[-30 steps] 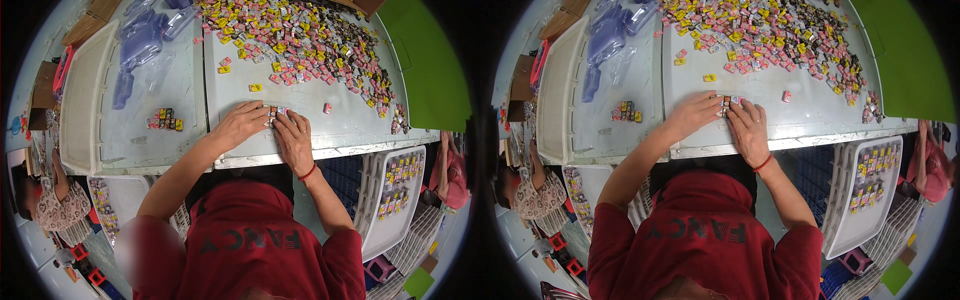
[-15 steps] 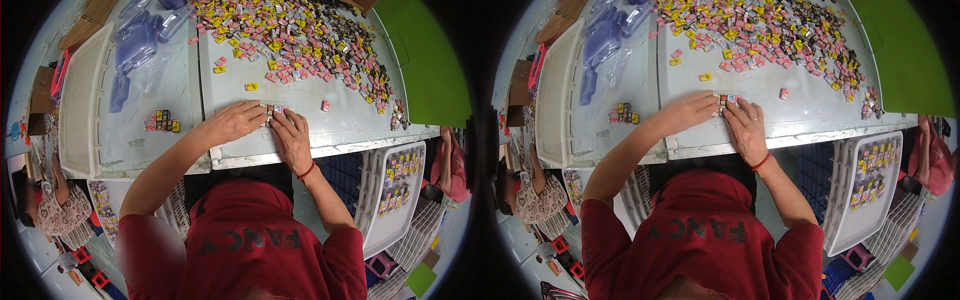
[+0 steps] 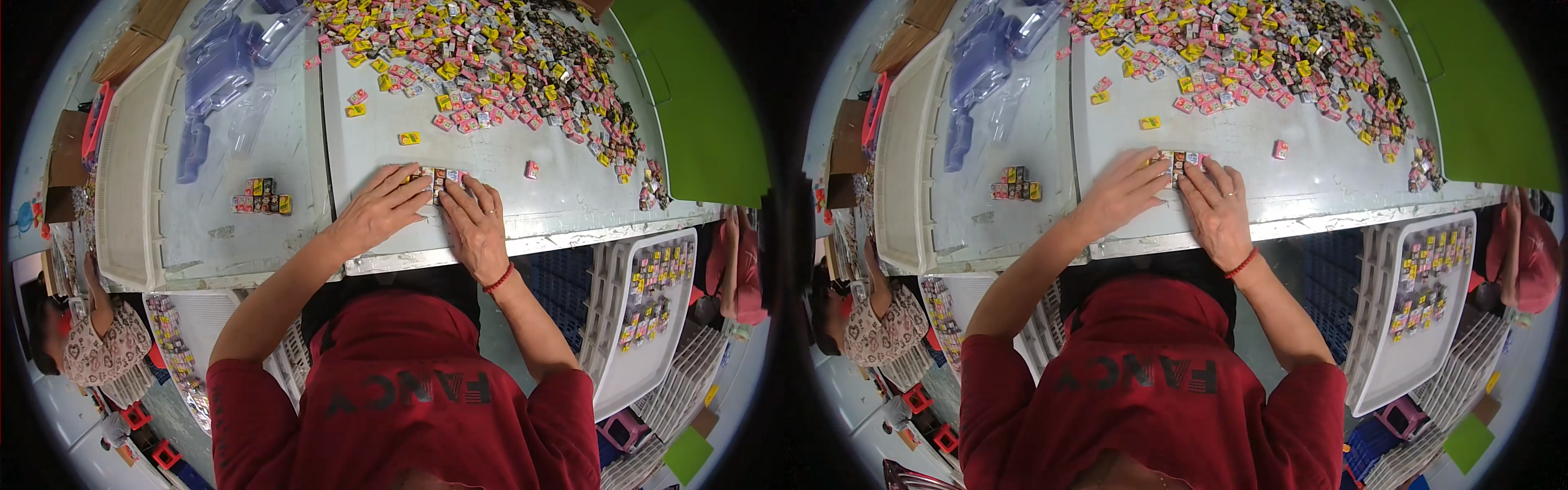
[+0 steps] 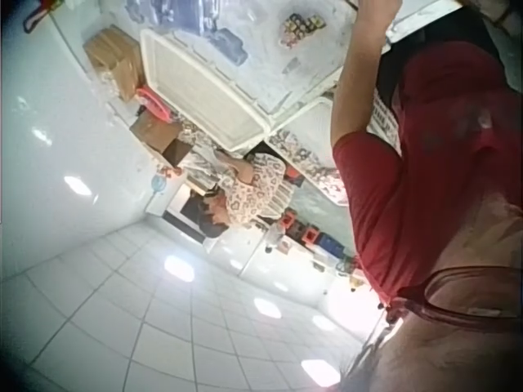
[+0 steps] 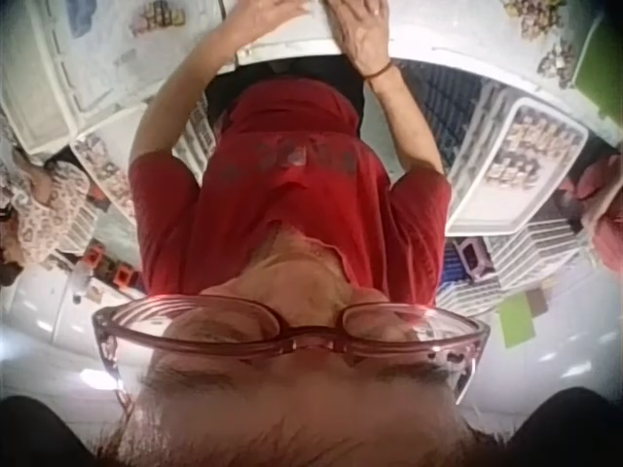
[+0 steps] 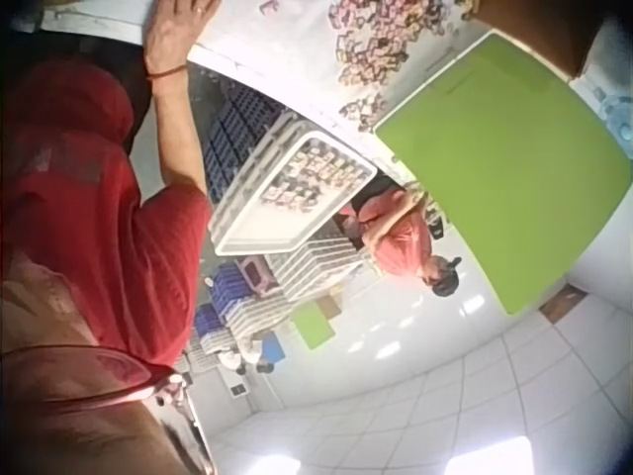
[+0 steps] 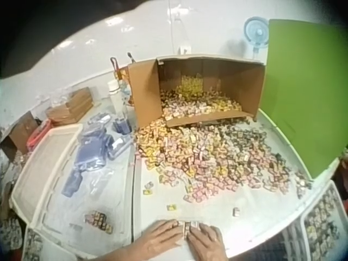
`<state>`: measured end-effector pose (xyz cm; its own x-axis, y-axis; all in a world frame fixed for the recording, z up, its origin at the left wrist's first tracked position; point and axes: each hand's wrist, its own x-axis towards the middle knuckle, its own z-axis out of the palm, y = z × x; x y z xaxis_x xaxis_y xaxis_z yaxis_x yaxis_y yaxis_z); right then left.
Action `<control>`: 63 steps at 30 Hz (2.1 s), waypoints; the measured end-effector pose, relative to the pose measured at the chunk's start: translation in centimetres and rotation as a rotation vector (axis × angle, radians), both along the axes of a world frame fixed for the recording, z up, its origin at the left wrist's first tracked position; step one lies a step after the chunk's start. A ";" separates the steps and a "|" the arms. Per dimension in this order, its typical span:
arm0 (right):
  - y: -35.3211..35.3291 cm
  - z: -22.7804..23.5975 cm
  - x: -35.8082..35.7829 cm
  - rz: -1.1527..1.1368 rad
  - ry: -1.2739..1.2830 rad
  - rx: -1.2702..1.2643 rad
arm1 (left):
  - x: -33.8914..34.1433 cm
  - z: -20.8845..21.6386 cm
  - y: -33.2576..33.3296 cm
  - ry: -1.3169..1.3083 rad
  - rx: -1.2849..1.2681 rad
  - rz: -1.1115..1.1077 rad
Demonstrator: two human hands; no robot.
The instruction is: Packaging small toy parts into plastic bags.
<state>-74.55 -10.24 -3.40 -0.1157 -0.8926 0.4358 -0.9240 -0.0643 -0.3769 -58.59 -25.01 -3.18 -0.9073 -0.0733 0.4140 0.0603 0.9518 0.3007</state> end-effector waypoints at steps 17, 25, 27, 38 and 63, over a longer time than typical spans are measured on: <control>1.0 1.3 1.0 0.017 0.118 0.271 | 1.0 0.7 1.2 -0.276 -0.010 0.119; 1.2 1.0 1.1 0.025 0.135 0.254 | 1.0 0.6 1.0 -0.283 -0.022 0.122; 1.3 1.5 0.6 0.069 0.029 0.292 | 1.0 0.9 0.9 -0.288 -0.014 0.121; 2.1 2.9 -0.7 -0.312 -0.716 0.371 | -0.2 1.7 -1.2 -0.192 0.189 0.458; -6.7 2.8 0.4 -0.107 -1.309 0.416 | 4.0 1.7 2.9 0.104 1.592 0.644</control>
